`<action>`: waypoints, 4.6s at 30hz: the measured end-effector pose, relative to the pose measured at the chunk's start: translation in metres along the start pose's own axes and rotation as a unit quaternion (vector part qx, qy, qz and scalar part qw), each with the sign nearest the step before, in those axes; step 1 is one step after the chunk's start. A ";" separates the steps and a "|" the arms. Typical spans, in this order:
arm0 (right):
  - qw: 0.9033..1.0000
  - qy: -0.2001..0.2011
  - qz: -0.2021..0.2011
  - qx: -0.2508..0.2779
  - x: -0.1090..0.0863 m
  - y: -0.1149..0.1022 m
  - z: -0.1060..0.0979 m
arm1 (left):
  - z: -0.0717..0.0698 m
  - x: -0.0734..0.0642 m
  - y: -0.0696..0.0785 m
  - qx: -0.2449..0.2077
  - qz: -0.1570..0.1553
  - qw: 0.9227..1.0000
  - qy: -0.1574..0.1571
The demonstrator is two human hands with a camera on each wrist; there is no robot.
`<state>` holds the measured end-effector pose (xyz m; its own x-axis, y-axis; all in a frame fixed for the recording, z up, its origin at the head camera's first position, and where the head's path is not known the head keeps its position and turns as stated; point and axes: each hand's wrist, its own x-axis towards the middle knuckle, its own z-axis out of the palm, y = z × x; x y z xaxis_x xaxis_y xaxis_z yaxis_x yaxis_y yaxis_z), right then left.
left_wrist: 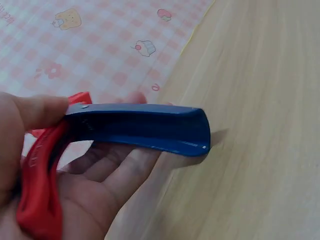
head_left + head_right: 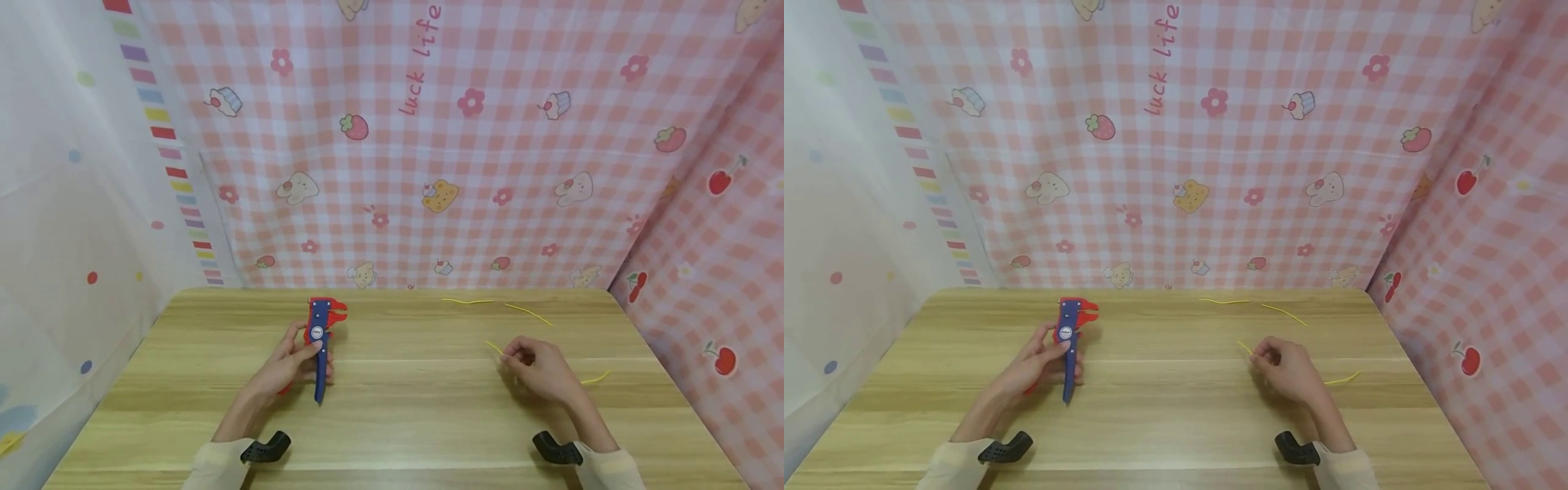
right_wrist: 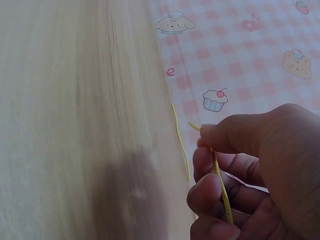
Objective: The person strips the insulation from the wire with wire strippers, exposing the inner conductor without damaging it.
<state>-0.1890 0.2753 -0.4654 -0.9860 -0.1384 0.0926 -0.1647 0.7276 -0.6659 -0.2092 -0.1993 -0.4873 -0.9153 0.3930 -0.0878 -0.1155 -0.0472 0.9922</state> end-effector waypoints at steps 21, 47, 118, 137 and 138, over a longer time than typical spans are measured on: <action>1.000 -0.008 -0.015 0.021 0.000 -0.020 0.005 | 0.040 0.002 -0.009 -0.017 0.015 1.000 0.003; 0.996 -0.029 -0.083 0.034 -0.001 -0.043 0.023 | 0.063 0.006 -0.012 -0.015 0.001 0.998 -0.057; 0.982 -0.036 -0.174 0.059 0.009 -0.105 0.034 | 0.107 -0.010 -0.016 -0.092 0.041 0.980 -0.173; 0.978 -0.057 -0.178 0.089 0.006 -0.109 0.029 | 0.112 -0.011 -0.014 -0.115 0.058 0.968 -0.214; 0.978 -0.057 -0.178 0.090 0.006 -0.109 0.029 | 0.113 -0.012 -0.014 -0.118 0.059 0.968 -0.215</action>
<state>-0.1761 0.1756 -0.4138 -0.8563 -0.4433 0.2652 -0.4796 0.4916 -0.7268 -0.1535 -0.0995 -0.4900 -0.6883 0.7154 0.1198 -0.1508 -0.3026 0.9411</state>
